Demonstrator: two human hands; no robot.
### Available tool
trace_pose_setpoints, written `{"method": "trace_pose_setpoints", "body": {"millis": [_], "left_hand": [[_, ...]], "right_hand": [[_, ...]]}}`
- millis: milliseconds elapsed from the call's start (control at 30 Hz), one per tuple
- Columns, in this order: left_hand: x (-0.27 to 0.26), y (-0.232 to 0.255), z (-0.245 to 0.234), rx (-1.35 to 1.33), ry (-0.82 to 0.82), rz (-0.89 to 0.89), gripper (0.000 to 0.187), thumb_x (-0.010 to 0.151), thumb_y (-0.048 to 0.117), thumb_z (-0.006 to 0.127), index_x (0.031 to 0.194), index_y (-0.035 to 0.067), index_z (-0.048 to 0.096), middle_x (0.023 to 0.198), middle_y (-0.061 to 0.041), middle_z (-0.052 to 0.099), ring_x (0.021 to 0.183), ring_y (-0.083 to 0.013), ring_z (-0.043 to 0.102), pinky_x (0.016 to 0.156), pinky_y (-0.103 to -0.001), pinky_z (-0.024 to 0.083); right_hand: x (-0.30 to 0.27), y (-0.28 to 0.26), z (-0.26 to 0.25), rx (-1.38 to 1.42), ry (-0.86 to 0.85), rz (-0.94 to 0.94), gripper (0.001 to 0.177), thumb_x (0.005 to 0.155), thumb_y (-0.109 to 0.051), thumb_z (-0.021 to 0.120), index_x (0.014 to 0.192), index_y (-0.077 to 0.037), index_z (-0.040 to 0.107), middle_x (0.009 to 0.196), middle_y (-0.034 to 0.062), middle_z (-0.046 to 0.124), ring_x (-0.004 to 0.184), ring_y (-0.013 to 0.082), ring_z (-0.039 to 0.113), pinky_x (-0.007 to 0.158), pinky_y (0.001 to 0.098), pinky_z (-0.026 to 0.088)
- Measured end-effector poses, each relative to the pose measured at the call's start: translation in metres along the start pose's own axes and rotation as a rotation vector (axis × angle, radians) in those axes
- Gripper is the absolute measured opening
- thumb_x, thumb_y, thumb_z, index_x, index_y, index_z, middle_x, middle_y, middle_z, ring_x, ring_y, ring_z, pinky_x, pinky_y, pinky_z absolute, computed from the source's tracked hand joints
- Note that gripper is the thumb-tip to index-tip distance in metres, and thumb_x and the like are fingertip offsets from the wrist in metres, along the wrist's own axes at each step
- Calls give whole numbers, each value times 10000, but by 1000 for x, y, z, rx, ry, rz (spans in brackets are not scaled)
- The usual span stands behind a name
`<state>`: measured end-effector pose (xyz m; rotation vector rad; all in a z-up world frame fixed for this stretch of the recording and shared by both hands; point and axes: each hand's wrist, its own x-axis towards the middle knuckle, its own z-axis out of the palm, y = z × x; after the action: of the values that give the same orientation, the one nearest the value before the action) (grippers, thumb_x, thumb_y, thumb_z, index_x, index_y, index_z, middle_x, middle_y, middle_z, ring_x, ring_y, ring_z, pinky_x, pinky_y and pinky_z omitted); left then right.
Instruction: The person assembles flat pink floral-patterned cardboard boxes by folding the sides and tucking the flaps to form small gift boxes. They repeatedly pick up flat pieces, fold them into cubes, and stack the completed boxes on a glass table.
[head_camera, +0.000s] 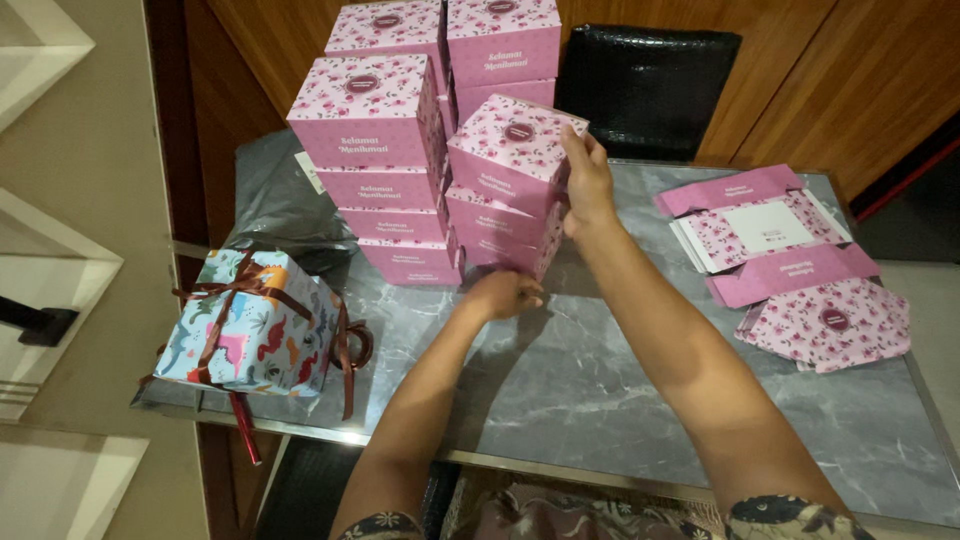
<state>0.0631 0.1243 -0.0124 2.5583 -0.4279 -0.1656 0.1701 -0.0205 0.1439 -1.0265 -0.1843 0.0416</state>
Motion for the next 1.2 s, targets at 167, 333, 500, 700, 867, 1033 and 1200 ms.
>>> {"method": "trace_pose_setpoints", "body": {"millis": [167,333,500,700,867,1033,1200], "left_hand": [[4,8,-8,-69,50,19,403,886,384,727,1202,134,725,1115,-128,750,1044,-322,712,895,-429,553],[10,11,-8,-91,95,42,401,887,382,729,1199,129,721,1106,-134,752,1030,-333,709,876,-439,549],[27,1,1,-74,112,34,392,897,396,722,1185,131,739,1096,-157,753,1016,-356,716,881,-453,550],[42,-23,8,-81,124,108,460,910,415,712,1258,115,681,1199,-152,725,1104,-333,694,932,-434,539],[31,-25,-7,-99,129,126,429,911,372,704,1245,105,695,1204,-142,722,1099,-319,695,921,-420,537],[11,-24,-24,-205,187,128,317,947,344,707,1113,79,756,1021,-112,775,950,-260,715,839,-387,554],[10,-40,-23,-707,350,30,402,970,406,647,1044,26,753,931,-83,756,863,-165,674,797,-346,560]], "right_hand": [[-10,-10,5,1,-161,31,793,993,-528,639,1588,-90,351,1568,84,490,1409,204,474,1114,351,433],[-19,-16,-8,-58,-48,102,839,934,-584,509,1626,-264,159,1640,-17,252,1391,242,421,981,433,475],[-18,8,-18,-91,-259,-117,811,1013,-632,485,1650,-196,235,1686,36,312,1429,257,461,1076,410,467],[-10,8,-17,-289,-359,-143,808,1021,-601,447,1656,-154,223,1662,55,364,1473,216,390,1137,374,356],[6,20,-28,-341,-507,-291,822,1065,-433,595,1670,-90,158,1724,132,243,1583,278,256,1277,384,223],[7,32,-39,-381,-347,-505,736,1082,-273,632,1668,-75,233,1711,193,290,1579,298,341,1300,403,328],[-11,30,-34,-409,-291,-350,800,947,-121,693,1605,-77,239,1623,179,332,1401,292,484,1110,401,476]]}}
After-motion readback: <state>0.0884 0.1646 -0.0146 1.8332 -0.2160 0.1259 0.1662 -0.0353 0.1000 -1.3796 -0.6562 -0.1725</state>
